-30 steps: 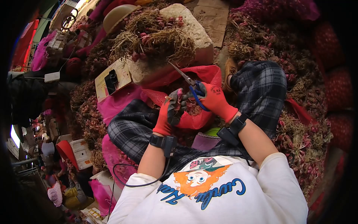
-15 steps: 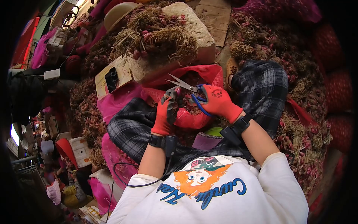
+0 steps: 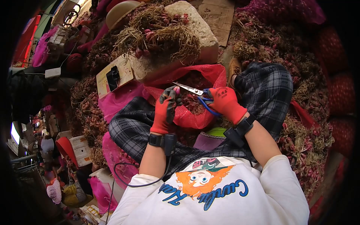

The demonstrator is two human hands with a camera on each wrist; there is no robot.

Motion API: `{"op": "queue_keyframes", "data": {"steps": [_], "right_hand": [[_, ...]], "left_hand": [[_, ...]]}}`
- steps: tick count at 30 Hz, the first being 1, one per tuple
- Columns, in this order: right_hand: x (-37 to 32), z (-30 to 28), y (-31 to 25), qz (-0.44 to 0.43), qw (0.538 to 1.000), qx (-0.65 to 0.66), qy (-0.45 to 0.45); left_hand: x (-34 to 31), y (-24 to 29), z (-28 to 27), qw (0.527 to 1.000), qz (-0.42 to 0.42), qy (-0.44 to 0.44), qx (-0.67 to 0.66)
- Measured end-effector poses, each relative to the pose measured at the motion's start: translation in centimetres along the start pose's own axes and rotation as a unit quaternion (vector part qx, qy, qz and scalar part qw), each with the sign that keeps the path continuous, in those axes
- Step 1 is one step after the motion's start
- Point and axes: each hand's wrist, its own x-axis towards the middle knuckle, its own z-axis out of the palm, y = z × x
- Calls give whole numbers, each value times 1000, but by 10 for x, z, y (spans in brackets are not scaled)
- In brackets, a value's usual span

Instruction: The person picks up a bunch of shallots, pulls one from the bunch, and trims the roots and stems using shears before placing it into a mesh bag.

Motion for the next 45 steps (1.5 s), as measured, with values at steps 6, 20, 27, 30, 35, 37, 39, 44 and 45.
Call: {"op": "queue_keyframes", "data": {"steps": [6, 20, 27, 30, 35, 37, 39, 44, 45], "right_hand": [[-3, 1, -6, -51, 996, 28, 61], [3, 4, 6, 56, 994, 88, -25], [10, 5, -22, -29, 894, 445, 43], [11, 8, -27, 3, 922, 388, -11], [6, -6, -22, 65, 823, 556, -99], [7, -12, -20, 72, 822, 551, -125], [7, -10, -18, 45, 829, 546, -114], [8, -17, -18, 61, 828, 539, -140], [8, -17, -18, 56, 831, 536, -137]], "left_hand": [[1, -10, 2, 992, 85, 41, 79], [-1, 5, 8, 994, -31, -24, -106], [-1, -30, 4, 929, -95, -153, -323], [-13, -39, 21, 990, 97, -95, 36], [-21, -18, 44, 984, 138, -33, 108], [-22, -12, 45, 984, 139, -47, 105], [-24, -8, 44, 984, 129, -52, 110], [-29, -3, 45, 977, 150, -63, 136], [-26, -5, 43, 990, 74, -75, 91]]}}
